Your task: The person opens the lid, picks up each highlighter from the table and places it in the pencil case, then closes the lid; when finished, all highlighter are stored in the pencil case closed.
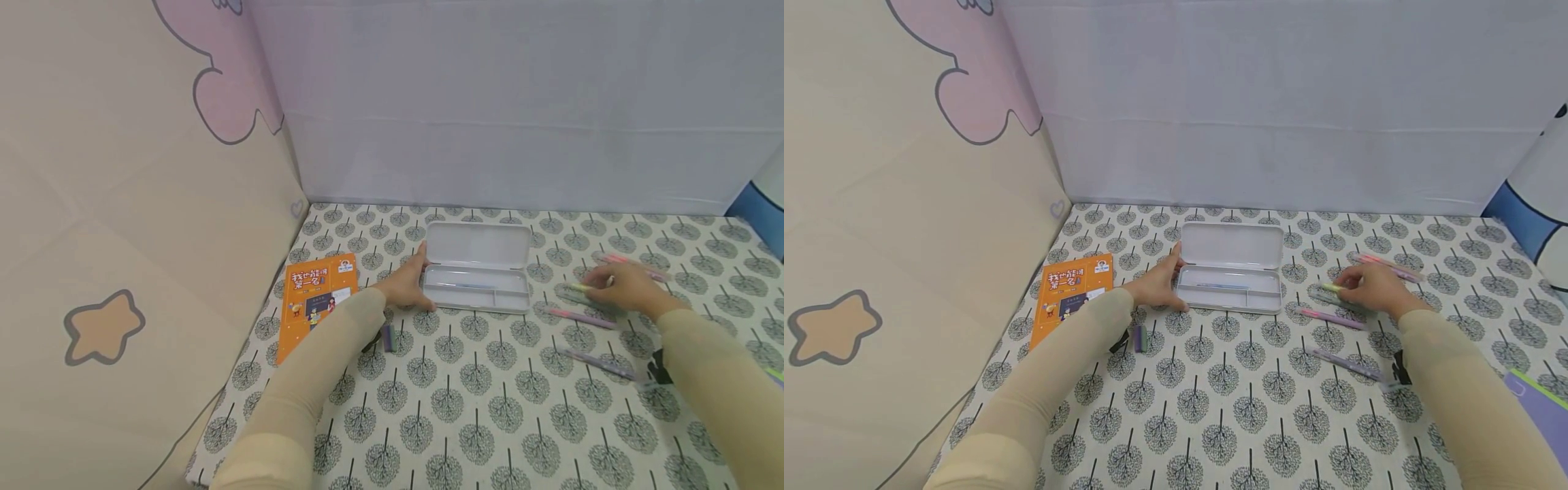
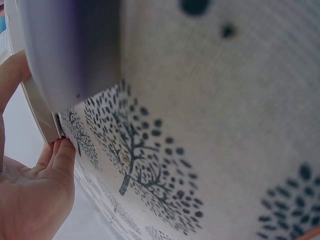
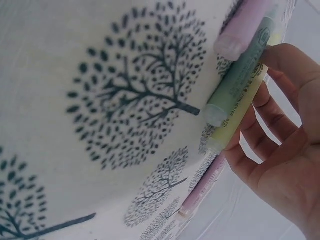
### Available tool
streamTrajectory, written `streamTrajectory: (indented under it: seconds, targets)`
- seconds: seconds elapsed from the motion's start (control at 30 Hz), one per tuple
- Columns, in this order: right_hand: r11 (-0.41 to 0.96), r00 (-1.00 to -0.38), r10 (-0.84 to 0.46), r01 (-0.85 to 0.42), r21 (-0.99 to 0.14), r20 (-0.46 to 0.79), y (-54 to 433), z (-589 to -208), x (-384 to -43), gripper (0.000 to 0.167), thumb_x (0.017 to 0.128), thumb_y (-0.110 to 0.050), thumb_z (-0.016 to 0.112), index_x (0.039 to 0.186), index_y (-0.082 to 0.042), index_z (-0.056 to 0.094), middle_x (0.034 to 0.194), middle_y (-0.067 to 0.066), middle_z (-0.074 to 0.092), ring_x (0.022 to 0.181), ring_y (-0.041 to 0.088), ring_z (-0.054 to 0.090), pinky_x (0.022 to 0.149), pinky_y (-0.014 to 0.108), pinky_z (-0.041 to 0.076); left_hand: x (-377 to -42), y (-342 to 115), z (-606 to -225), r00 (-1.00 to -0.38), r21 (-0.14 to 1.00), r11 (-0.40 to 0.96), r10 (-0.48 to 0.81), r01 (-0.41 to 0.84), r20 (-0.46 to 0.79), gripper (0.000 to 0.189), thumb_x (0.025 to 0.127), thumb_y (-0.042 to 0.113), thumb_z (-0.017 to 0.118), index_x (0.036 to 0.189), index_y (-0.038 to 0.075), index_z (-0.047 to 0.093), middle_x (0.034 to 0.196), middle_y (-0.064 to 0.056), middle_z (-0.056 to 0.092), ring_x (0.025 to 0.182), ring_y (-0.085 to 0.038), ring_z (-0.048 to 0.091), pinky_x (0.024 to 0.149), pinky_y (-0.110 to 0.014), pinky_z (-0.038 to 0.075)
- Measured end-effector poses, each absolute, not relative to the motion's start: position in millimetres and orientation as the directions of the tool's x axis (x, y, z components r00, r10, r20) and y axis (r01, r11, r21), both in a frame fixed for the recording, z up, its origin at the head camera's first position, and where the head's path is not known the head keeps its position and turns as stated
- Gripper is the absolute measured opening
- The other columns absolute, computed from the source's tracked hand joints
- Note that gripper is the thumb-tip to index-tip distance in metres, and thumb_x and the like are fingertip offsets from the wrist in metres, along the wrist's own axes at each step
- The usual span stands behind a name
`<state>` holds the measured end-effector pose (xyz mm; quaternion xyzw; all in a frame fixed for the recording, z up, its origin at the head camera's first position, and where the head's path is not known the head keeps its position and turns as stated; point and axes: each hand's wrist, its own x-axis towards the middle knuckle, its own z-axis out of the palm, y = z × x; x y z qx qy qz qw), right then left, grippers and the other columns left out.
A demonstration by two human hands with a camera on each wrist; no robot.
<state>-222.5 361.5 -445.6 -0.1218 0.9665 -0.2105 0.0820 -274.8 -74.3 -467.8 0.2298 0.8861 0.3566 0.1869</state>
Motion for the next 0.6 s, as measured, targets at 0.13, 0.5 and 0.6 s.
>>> streamTrajectory:
  seconds: [0.13, 0.5, 0.6]
  targets:
    - [0.887, -0.958, -0.273, -0.214, -0.409, -0.09, 357, -442, -225, 0.019, 0.083, -0.023, 0.074, 0.099, -0.012, 0.073, 0.09, 0.006, 0.066, 0.08, 0.019, 0.057, 0.062, 0.029, 0.046, -276, -75, -469, -0.825, 0.712, 0.644, 0.54, 0.278, -0.167, 0.15, 0.054, 0.025, 0.094, 0.153, 0.01, -0.018, 0.138, -0.006, 0.044, 0.123, -0.019, 0.048, 0.115, -0.034, 0.034]
    - [0.864, -0.954, -0.259, -0.158, -0.478, -0.153, 333, -429, -231, 0.026, 0.088, -0.023, 0.069, 0.111, -0.01, 0.069, 0.093, 0.008, 0.06, 0.067, 0.016, 0.048, 0.052, 0.03, 0.043, -274, -74, -465, -0.827, 0.71, 0.651, 0.534, 0.27, -0.175, 0.148, 0.056, 0.023, 0.094, 0.153, 0.009, -0.017, 0.139, -0.005, 0.044, 0.125, -0.019, 0.048, 0.116, -0.033, 0.032]
    - [0.861, -0.951, -0.272, -0.174, -0.478, -0.144, 323, -425, -232, 0.026, 0.088, -0.022, 0.069, 0.112, -0.009, 0.069, 0.093, 0.009, 0.06, 0.064, 0.016, 0.048, 0.051, 0.03, 0.043, -273, -74, -465, -0.827, 0.709, 0.651, 0.534, 0.27, -0.174, 0.148, 0.056, 0.023, 0.094, 0.153, 0.009, -0.017, 0.139, -0.005, 0.044, 0.125, -0.019, 0.048, 0.116, -0.033, 0.032]
